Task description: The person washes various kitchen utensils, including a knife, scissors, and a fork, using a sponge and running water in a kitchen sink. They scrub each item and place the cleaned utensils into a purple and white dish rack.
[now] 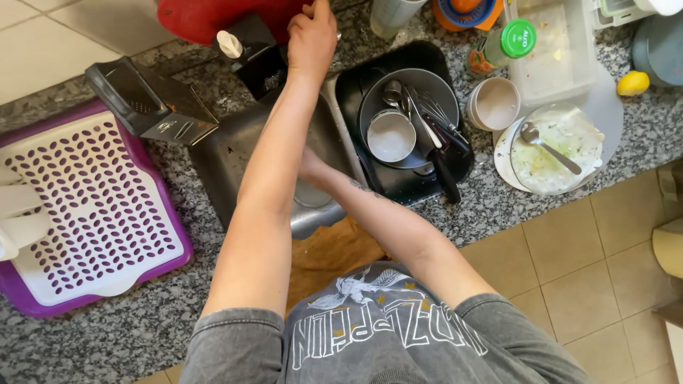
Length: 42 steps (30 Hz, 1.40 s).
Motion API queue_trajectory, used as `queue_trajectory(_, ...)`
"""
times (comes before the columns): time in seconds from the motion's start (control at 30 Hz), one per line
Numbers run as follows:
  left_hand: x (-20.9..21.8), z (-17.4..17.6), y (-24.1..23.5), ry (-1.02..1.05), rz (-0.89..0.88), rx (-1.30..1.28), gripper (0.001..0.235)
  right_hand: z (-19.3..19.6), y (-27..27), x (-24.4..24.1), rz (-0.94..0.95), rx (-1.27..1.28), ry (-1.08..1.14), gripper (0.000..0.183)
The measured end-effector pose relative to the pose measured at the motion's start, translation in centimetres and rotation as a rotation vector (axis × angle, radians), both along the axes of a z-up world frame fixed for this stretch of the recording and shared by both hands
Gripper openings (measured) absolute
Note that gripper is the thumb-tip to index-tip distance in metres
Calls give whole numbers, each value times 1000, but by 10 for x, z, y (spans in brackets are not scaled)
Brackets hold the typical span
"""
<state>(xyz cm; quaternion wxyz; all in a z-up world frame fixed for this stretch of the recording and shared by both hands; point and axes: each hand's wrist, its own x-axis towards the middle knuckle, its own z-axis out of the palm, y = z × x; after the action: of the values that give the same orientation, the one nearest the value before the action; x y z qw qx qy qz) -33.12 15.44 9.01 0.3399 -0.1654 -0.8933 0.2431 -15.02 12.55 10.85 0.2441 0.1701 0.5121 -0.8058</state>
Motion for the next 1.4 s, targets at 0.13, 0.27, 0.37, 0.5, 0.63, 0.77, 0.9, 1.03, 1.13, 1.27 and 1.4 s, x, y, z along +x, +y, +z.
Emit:
queue_trajectory(0.13,4,10,-1,35,-26,0,16,-2,1,1,9,17,22,20)
queue_trajectory(0.27,3,8,-2,54,-29,-23,21,-5,-2,-7,36,39,51,20)
queue_trajectory(0.37,3,8,-3,37,-40,-38,21,-6,1,-9,56,55,68,20)
queue_trajectory(0.5,5,13,-7,-70,-45,-42,24,-6,2,-5,94,76,89,20)
queue_trajectory(0.63,35,55,-24,-177,25,123,85,-5,5,-1,153,84,103,20)
queue_trajectory(0.77,120,137,-84,-447,-263,773,58,-73,5,-18,235,212,693,52)
queue_trajectory(0.9,214,144,-148,-378,-237,1317,17,-13,5,-17,383,717,501,35)
queue_trajectory(1.03,275,9,-174,-542,41,1401,15,13,-2,-12,416,887,376,56)
queue_trajectory(1.13,299,-100,-171,-842,290,1441,28,17,-5,-12,225,704,432,51)
queue_trajectory(1.27,305,-199,-152,-1214,582,1448,63,-12,6,-15,298,231,341,35)
queue_trajectory(1.4,290,-241,-139,-1295,548,1484,53,-34,21,-17,160,696,519,29)
